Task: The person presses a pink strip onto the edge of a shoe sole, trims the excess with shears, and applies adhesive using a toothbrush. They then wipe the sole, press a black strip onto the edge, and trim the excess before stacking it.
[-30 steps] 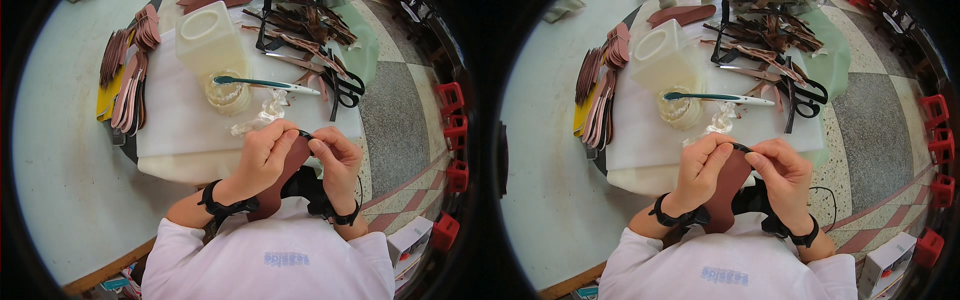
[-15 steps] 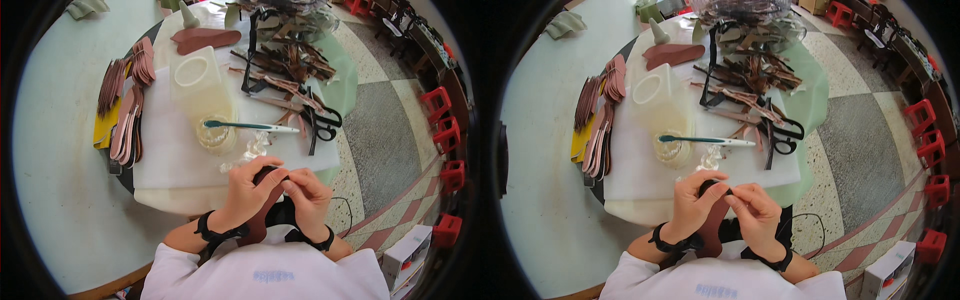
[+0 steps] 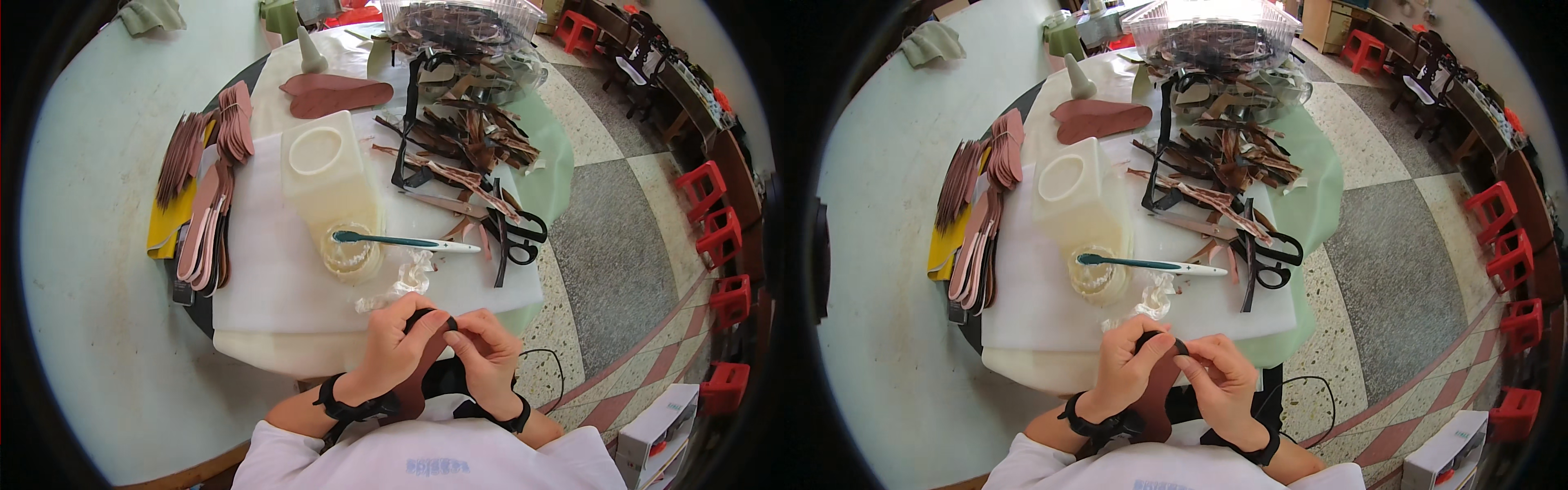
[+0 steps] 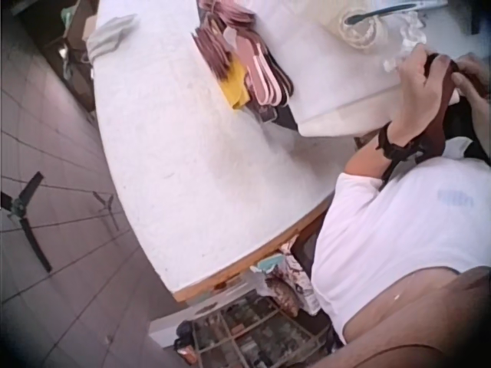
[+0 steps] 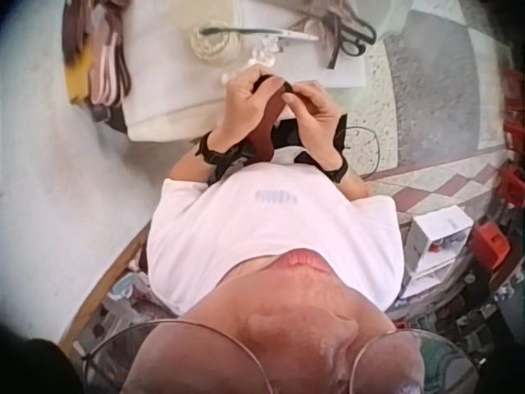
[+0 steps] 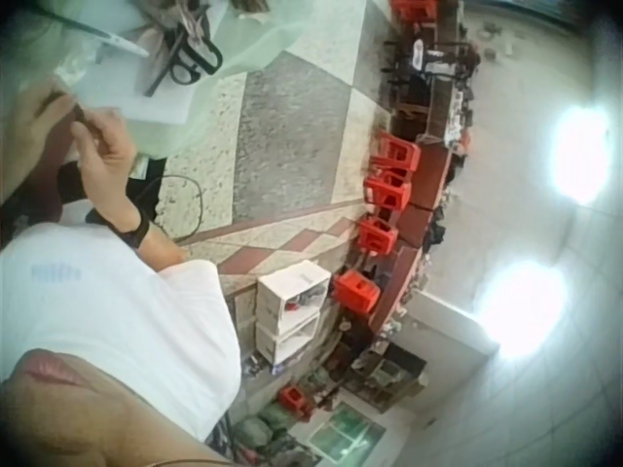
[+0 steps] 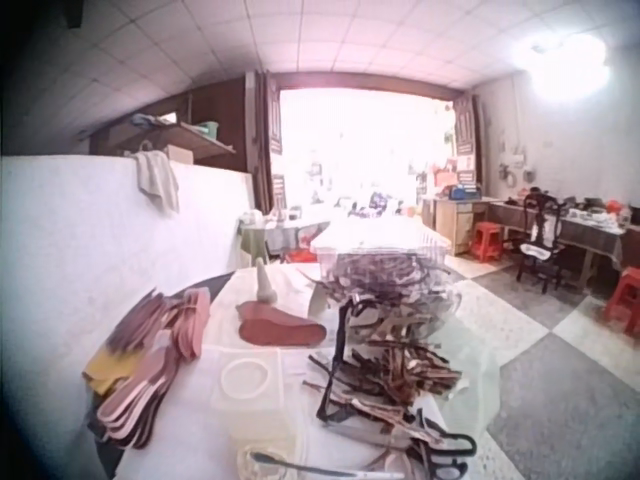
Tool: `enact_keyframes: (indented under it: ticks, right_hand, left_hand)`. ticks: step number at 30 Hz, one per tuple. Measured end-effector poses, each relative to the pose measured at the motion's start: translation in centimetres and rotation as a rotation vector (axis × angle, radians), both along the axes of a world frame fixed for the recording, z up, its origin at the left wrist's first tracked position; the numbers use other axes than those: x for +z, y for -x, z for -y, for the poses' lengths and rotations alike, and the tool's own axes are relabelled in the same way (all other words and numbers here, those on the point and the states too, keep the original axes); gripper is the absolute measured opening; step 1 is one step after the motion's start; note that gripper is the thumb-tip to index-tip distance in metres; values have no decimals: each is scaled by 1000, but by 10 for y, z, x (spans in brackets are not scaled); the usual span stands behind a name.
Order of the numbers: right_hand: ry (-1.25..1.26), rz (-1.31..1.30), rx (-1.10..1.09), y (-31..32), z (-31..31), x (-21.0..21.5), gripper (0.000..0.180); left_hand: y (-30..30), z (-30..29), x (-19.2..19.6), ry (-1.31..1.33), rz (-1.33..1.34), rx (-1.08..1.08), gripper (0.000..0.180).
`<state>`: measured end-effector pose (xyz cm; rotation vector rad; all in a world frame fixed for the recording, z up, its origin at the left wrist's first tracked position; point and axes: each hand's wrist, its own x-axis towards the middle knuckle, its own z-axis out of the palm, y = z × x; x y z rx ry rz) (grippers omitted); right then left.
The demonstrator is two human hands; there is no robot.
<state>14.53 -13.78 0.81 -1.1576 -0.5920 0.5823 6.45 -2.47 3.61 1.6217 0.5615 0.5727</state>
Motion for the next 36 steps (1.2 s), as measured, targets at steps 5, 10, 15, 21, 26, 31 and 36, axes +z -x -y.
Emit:
enact_keyframes:
  ticks: [5, 10, 15, 21, 26, 31, 36]
  right_hand:
    - [-32, 21, 10, -1, -7, -2, 16]
    - [-9, -5, -4, -9, -10, 6, 14]
    - [-20, -36, 13, -16, -16, 10, 11]
    - [8, -111, 85, -17, -18, 10, 10]
    - [16, -193, 72, -18, -11, 4, 9]
    - [-14, -200, -18, -39, -13, 9, 8]
    - [-65, -214, 8, -40, -14, 13, 9]
  left_hand:
    - [3, -6, -6, -49, -13, -8, 9]
    - [12, -10, 1, 249, 50, -22, 16]
    - [27, -16, -8, 3, -49, -96, 15]
    - [28, -13, -6, -42, -34, -42, 14]
    - [30, -9, -4, -10, -61, -92, 16]
    - [36, -7, -14, 10, -134, -158, 15]
    - [39, -6, -15, -25, -169, -153, 13]
